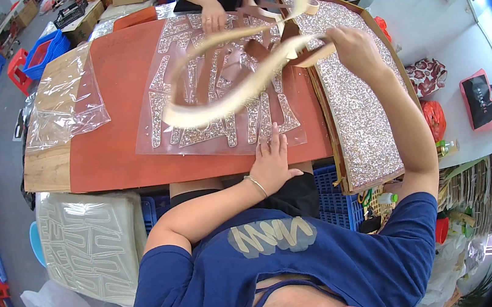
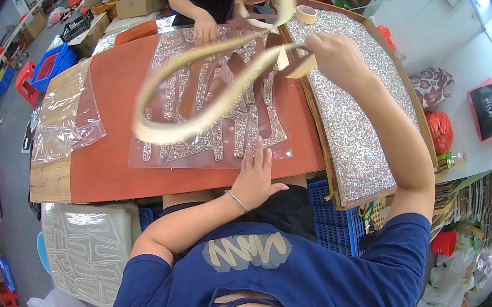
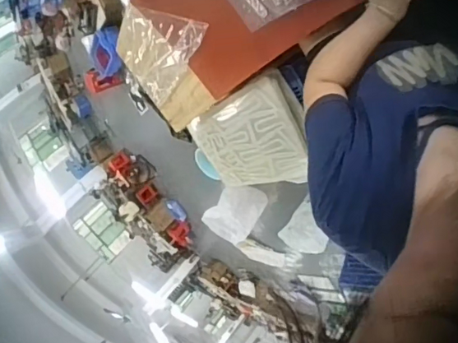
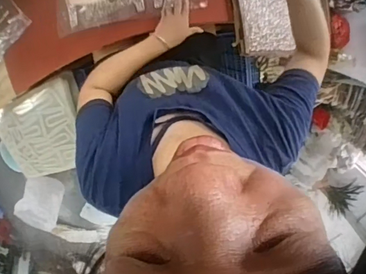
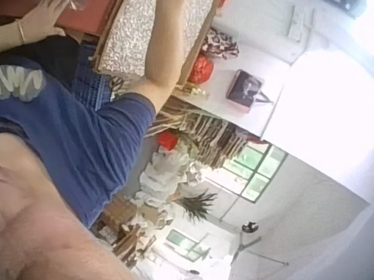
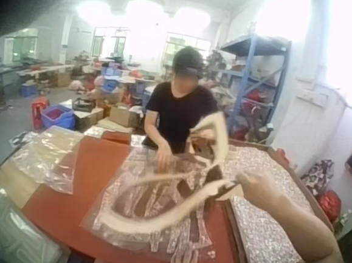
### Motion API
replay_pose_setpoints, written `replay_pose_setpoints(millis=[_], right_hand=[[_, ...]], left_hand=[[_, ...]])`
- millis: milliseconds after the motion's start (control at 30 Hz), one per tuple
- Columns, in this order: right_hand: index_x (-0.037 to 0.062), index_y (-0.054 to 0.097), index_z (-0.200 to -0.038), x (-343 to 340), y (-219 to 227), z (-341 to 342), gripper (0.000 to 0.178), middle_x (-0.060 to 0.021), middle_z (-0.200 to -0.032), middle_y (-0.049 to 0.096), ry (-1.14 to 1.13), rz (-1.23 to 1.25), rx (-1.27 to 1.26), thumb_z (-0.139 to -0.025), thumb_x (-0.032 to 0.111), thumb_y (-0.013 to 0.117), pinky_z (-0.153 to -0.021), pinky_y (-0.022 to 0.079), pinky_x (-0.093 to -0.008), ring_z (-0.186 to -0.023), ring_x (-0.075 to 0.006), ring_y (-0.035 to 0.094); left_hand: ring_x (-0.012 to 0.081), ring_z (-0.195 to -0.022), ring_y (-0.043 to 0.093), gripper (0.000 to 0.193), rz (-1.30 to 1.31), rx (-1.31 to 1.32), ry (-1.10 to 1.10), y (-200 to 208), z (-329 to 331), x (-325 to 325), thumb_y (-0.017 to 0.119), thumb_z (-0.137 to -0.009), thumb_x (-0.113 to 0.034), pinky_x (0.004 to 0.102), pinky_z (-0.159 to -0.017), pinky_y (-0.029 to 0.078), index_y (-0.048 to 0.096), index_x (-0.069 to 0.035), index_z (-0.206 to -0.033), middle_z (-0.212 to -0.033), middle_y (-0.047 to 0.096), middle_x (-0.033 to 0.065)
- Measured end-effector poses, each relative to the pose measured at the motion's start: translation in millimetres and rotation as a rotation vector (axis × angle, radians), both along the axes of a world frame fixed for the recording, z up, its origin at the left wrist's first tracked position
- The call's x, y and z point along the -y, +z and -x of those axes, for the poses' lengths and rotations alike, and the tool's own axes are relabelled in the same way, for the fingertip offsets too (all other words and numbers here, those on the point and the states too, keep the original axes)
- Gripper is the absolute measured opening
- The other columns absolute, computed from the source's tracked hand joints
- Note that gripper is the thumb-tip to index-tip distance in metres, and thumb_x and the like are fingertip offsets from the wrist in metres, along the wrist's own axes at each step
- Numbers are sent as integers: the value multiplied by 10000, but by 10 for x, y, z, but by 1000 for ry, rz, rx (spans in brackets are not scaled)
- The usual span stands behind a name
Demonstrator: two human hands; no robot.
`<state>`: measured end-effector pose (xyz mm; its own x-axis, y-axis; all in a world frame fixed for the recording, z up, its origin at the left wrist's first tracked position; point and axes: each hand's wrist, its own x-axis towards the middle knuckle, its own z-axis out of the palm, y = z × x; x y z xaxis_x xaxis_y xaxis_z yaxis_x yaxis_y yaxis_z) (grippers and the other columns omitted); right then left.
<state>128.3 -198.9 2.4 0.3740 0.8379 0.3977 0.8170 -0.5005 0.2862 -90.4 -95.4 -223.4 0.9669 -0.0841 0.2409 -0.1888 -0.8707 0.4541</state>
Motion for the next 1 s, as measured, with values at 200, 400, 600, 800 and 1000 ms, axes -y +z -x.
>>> replay_pose_setpoints(millis=[200, 400, 600, 800, 1000], right_hand=[[63, 583, -918, 381, -140, 287, 170, -87, -811, 620, 79, -15, 32, -766, -1, 541, -677, 494, -386, -769, -277, 624], [51, 581, -913, 489, 33, -34, 115, -111, -798, 624, -29, -44, 82, -821, 24, 518, -675, 487, -415, -762, -296, 622], [45, 542, -875, 307, 268, -395, 125, -151, -827, 620, -127, -40, 139, -910, 164, 523, -639, 477, -457, -754, -364, 611], [61, 560, -908, -11, 480, -346, 82, -118, -903, 649, -264, -28, 146, -877, 101, 495, -713, 497, -439, -839, -336, 631], [62, 528, -903, 8, 594, -599, 134, -172, -883, 636, -248, -49, 181, -928, 185, 479, -672, 474, -480, -810, -380, 614]], left_hand=[[477, -1248, 363, 859, 84, -67, -187, 67, -141, -211, 560, -787, -637, 504, -1044, 326, 535, 130, -1172, -1295, 380, 351], [378, -1149, 458, 493, -154, 171, -192, -200, -557, -173, 614, -808, -482, 499, -973, 347, 717, -9, -903, -1212, 515, 199], [366, -1152, 469, 685, -147, -295, -137, -40, -877, -131, 740, -716, -431, 516, -971, 352, 533, -34, -1234, -1229, 470, 199], [431, -1384, 190, 1144, -464, -183, -70, 142, -963, -190, 783, -572, -595, 612, -1065, 196, 272, -58, -1443, -1510, 158, 261], [452, -1401, 107, 1197, -304, -473, -172, 81, -1184, -296, 782, -534, -640, 680, -1050, 122, 242, -132, -1473, -1523, 131, 247]])
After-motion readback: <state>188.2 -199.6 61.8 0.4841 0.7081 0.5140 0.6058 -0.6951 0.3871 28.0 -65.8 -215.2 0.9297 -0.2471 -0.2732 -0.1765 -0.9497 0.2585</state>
